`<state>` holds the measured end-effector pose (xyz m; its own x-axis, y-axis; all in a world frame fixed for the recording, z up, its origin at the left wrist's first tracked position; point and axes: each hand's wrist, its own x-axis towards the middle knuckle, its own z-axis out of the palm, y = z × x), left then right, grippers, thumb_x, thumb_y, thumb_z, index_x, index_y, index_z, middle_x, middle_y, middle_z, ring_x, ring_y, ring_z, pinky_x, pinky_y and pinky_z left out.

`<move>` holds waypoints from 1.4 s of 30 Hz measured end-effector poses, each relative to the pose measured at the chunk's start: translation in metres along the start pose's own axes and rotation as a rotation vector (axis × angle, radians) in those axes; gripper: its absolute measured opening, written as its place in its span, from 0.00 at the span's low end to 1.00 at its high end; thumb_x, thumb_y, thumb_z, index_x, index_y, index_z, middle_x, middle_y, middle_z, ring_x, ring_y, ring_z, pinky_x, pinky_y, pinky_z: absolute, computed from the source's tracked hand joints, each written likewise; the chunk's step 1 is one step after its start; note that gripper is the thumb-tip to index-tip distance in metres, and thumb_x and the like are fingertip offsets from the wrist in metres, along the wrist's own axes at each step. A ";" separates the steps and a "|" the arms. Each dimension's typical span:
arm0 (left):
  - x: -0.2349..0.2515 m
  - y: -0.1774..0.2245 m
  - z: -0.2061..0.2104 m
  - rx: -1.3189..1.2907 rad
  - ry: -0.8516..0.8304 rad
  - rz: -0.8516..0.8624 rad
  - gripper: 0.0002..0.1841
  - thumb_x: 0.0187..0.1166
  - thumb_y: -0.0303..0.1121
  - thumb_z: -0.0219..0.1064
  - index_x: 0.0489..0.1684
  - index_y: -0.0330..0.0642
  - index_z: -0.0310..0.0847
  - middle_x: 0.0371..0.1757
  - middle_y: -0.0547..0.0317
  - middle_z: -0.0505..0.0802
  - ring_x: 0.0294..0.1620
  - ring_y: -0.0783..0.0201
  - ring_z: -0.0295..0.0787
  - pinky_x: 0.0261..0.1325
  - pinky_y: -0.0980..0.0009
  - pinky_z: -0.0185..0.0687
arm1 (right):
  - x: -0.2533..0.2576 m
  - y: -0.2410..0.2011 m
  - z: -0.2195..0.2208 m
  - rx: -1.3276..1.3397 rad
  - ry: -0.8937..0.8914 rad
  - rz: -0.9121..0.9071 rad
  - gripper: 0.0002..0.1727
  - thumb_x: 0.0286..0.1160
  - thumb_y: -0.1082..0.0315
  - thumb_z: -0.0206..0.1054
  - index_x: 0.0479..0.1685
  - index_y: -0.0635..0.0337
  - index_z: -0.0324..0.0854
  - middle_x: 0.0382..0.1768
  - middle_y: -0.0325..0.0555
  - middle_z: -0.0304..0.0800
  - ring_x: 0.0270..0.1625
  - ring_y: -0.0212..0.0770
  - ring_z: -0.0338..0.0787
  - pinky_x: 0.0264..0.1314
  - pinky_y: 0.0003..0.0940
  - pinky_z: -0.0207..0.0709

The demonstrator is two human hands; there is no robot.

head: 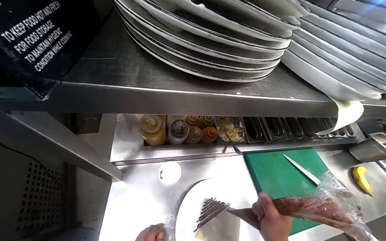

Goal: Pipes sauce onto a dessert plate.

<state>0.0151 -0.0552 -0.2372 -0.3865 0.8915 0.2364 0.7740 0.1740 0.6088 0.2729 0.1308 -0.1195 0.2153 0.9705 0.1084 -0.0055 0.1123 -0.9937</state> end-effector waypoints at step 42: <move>0.000 -0.001 0.001 -0.006 -0.008 0.011 0.18 0.88 0.37 0.53 0.47 0.38 0.90 0.46 0.47 0.96 0.50 0.53 0.95 0.52 0.58 0.90 | -0.043 0.000 0.006 0.025 -0.109 0.107 0.19 0.75 0.68 0.61 0.12 0.43 0.77 0.09 0.27 0.75 0.13 0.26 0.76 0.21 0.27 0.76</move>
<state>0.0145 -0.0548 -0.2383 -0.3738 0.8967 0.2372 0.7750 0.1615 0.6109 0.2576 0.0903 -0.1237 0.1050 0.9945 0.0058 -0.0477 0.0109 -0.9988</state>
